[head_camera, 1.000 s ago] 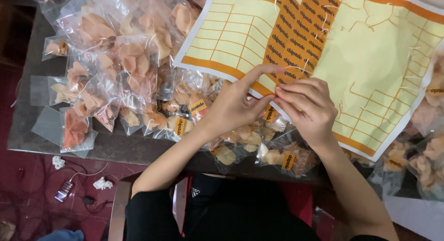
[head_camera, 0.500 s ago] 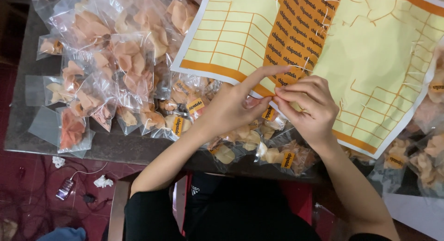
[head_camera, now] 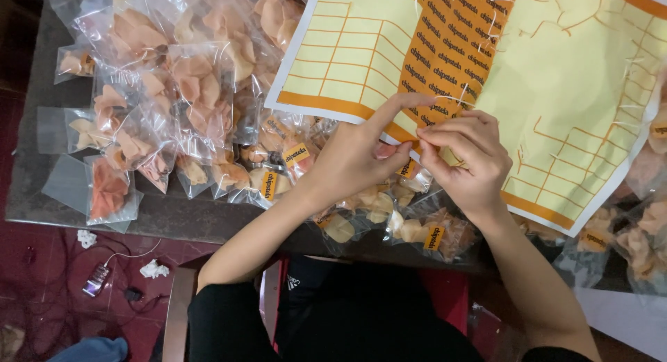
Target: The person sits on the floor and packs dried, light-brown snack pieces into small clear plastic bags. They place a yellow label on each bag, seal it, and set it aside on the table among other completed packages.
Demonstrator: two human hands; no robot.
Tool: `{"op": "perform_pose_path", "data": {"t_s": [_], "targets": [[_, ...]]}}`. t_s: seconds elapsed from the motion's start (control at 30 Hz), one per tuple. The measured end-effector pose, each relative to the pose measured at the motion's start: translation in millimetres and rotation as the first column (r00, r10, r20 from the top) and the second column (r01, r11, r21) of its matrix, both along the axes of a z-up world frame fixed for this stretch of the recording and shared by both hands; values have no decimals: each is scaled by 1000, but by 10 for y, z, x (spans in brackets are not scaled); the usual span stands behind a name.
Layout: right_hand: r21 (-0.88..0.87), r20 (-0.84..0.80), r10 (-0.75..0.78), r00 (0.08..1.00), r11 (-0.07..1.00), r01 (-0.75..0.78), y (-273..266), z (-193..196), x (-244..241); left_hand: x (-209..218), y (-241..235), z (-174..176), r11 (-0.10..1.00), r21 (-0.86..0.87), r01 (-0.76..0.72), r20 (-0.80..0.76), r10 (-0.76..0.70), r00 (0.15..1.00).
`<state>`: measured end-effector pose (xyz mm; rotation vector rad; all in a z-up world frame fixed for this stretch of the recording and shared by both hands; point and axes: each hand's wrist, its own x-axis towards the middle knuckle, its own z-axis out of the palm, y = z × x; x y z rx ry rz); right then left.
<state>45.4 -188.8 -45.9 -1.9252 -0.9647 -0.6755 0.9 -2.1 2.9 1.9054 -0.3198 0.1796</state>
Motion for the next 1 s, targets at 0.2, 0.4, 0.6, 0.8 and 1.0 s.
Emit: {"op": "perform_pose_path", "data": {"t_s": [0.2, 0.4, 0.6, 0.8, 1.0], "targets": [[-18, -7, -15, 1000, 1000, 15, 15, 12, -22, 0, -3, 24, 1000, -6, 2, -13, -2, 1000], [-60, 48, -40, 998, 997, 43, 6, -4, -22, 5, -13, 49, 1000, -12, 5, -26, -5, 1000], [-121, 127, -105, 986, 985, 120, -24, -91, -10, -5, -19, 73, 1000, -21, 10, -35, -11, 999], [-188, 191, -156, 969, 963, 192, 46, 21, -76, 14, 3, 102, 1000, -28, 3, -44, -5, 999], [-211, 185, -179, 966, 953, 217, 4, -38, -59, 16, -4, 116, 999, -35, 11, -59, -13, 998]]}}
